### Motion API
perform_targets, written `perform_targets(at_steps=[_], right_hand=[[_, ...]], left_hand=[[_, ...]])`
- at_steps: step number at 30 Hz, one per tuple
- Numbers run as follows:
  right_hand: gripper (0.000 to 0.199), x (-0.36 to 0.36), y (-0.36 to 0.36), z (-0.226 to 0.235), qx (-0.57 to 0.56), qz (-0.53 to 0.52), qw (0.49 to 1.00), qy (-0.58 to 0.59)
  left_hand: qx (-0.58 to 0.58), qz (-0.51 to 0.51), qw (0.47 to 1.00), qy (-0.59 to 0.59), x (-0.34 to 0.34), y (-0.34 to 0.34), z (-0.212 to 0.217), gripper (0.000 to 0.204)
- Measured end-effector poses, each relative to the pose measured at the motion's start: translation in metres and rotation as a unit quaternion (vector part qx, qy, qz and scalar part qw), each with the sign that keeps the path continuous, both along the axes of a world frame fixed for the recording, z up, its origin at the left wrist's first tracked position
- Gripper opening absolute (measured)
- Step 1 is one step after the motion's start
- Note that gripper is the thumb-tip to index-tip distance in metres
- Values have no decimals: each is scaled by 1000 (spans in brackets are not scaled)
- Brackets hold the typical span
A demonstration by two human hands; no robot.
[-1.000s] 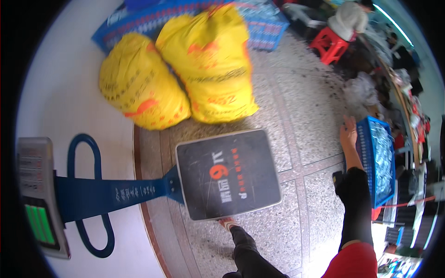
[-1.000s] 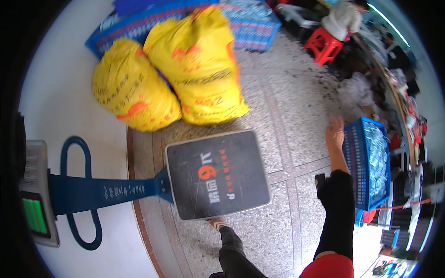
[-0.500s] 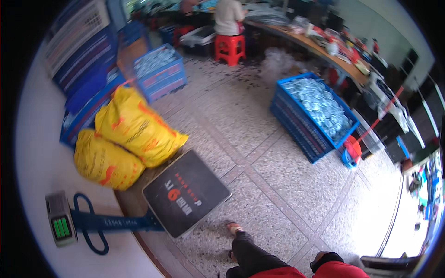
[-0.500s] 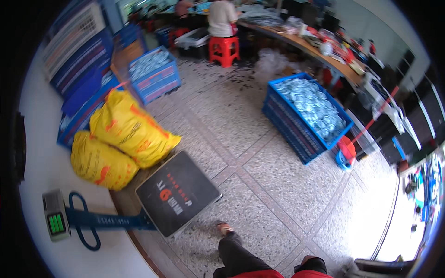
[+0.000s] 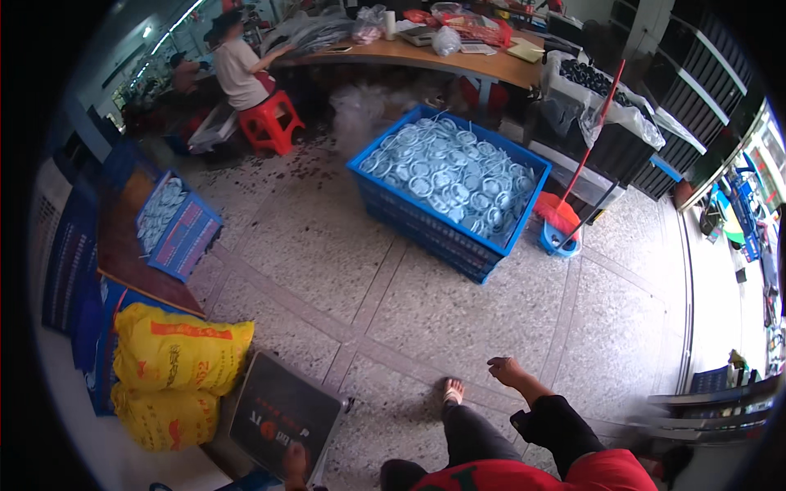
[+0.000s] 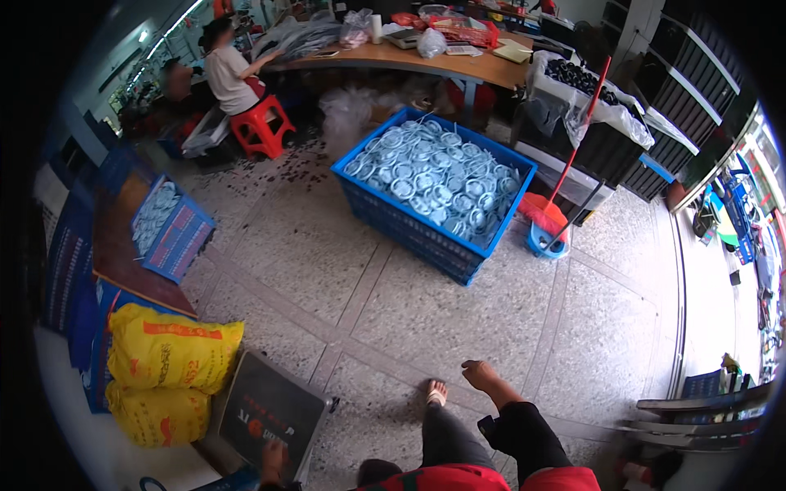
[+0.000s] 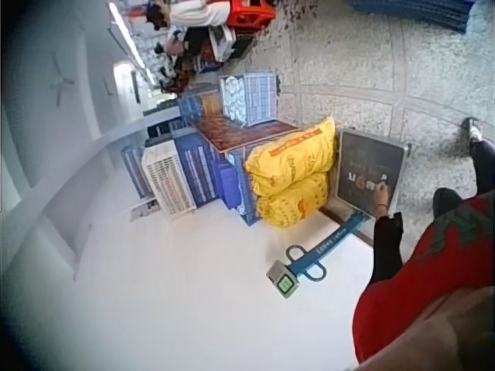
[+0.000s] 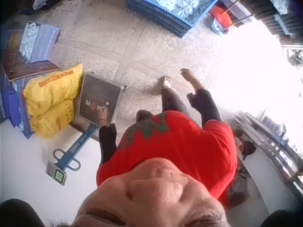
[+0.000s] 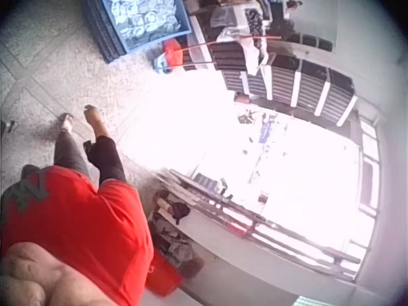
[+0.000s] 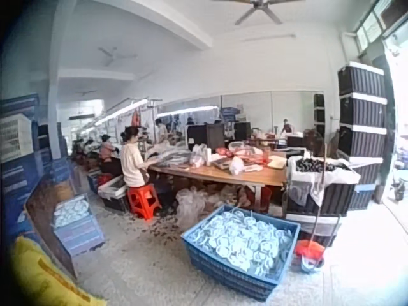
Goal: The recorder sweeps the floor, weighs a crate of items on a platform scale, and then moves a sack.
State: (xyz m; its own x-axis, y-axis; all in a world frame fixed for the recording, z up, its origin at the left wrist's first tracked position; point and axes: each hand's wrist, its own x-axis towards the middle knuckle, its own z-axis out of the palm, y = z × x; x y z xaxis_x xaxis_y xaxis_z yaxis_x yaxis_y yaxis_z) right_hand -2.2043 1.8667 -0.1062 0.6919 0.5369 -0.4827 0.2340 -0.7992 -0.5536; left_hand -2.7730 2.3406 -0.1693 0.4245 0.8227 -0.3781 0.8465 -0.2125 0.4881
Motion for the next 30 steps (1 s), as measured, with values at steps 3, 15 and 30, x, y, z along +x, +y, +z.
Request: perform_targets(at_steps=[3,15,30], right_hand=[[22,93,-137,-82,-128,75,979,-142],[43,261,-30,-63,-145,-335,930,-41],[42,543,175,-134,31,-424,904,-50]], left_hand=[[-249,24,952,-175,307,-33,95,21],[-451,11,891,44,608,68,39,15],[-255,-315,914,35,991,152,-20,27]])
